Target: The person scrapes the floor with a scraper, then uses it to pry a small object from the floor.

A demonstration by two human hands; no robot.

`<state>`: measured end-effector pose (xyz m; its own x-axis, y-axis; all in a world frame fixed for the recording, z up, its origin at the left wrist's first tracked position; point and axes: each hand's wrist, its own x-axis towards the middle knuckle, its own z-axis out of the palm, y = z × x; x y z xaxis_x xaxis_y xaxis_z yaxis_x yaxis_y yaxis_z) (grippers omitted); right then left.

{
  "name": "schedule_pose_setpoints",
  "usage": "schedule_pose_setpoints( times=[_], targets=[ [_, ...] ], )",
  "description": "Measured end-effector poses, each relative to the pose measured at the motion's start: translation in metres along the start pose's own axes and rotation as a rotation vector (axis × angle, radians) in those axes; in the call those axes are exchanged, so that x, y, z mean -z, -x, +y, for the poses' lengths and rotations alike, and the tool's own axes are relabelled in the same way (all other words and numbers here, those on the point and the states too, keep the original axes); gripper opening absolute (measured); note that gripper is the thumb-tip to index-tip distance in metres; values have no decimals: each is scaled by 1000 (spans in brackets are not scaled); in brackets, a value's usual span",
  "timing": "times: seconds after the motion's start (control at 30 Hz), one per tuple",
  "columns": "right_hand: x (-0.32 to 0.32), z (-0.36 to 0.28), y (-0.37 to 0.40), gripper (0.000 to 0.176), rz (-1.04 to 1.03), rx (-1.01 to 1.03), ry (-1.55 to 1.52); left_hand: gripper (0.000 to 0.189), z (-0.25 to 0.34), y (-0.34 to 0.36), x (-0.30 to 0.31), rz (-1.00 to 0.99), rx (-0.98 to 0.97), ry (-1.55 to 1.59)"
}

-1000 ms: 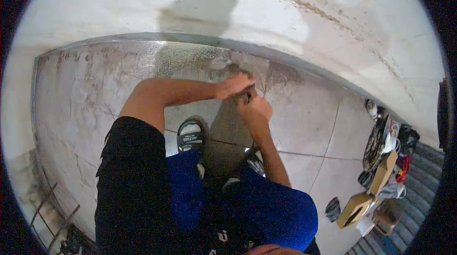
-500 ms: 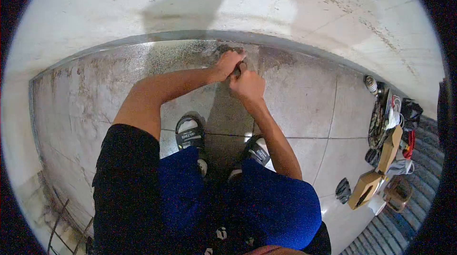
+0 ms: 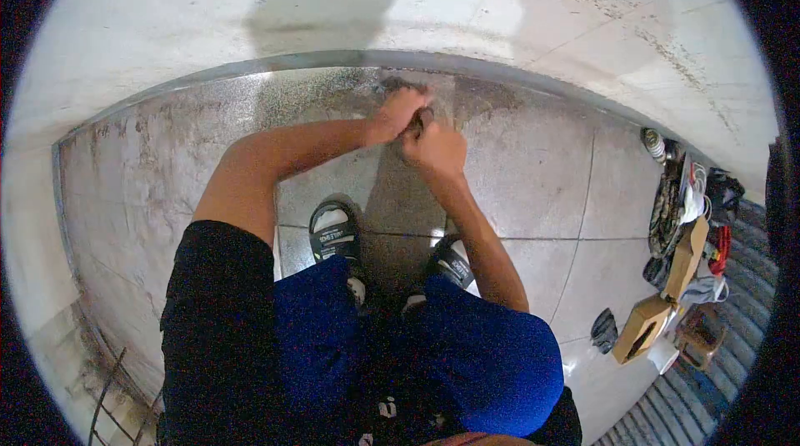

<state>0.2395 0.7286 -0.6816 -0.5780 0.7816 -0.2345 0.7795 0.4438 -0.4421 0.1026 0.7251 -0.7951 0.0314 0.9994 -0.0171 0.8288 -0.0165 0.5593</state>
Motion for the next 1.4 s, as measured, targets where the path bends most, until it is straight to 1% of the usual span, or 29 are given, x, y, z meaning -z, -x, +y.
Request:
schedule_pose_setpoints(
  times=[0.07,0.1,0.2,0.27,0.3,0.4,0.43,0.47,0.53,0.57,0.67,0.7,0.73,0.77,0.87,0.9,0.97,1.0,1.07,1.1,1.2,1.27,1.33,1.4],
  targets=[
    [-2,2,19,33,-42,-34,46,31,1,14,-21,31,-93,-52],
    [-1,3,23,32,-62,-57,70,41,8,14,-19,26,-86,-36],
    [12,4,11,31,-38,-1,54,31,15,5,5,-123,30,21],
    [2,6,-15,31,50,53,40,26,2,-16,13,13,-76,115],
    [-1,7,-25,32,101,86,34,27,-6,-30,17,89,-131,156],
    [-8,5,-22,32,84,79,78,33,-27,-29,-6,-50,104,406],
    [-6,3,-15,31,51,37,62,28,-13,-21,6,-131,-19,179],
    [-3,4,2,31,17,-7,47,28,-5,-12,1,-99,-66,39],
    [-4,11,25,31,-31,-82,45,37,7,6,-23,-47,-161,-223],
    [-6,15,30,31,-34,-101,60,58,8,13,-26,43,-218,-212],
    [-1,16,24,29,-28,-115,24,54,-8,2,-37,74,-263,-129],
    [7,14,18,29,-19,-112,0,52,0,1,-26,-39,-191,-102],
    [12,11,13,28,-6,-93,3,50,12,-5,2,-145,-122,-80],
    [16,9,11,27,4,-78,4,48,21,-7,17,-256,-52,-57],
    [4,16,17,26,-16,-87,14,40,20,-5,10,-166,-54,-24],
    [1,20,21,26,-30,-98,21,41,26,-6,12,-255,-22,-73],
    [15,18,37,28,-39,-159,-3,45,45,-3,17,-430,46,-172],
    [21,17,40,28,-45,-187,-17,46,44,6,9,-257,-86,-118],
    [25,17,38,28,-65,-162,-14,50,39,32,-16,85,-349,-4],
    [27,19,36,28,-74,-154,-11,61,47,39,-4,-116,-273,77],
    [32,16,18,29,-94,-119,46,62,54,53,3,49,-266,-85],
    [31,19,16,29,-64,-107,48,63,36,55,-10,-33,-149,-122],
    [26,20,18,29,-64,-113,47,62,35,56,-3,-58,-59,-100],
    [20,19,28,30,-96,-138,48,57,35,67,3,-22,3,-14]
  ],
)
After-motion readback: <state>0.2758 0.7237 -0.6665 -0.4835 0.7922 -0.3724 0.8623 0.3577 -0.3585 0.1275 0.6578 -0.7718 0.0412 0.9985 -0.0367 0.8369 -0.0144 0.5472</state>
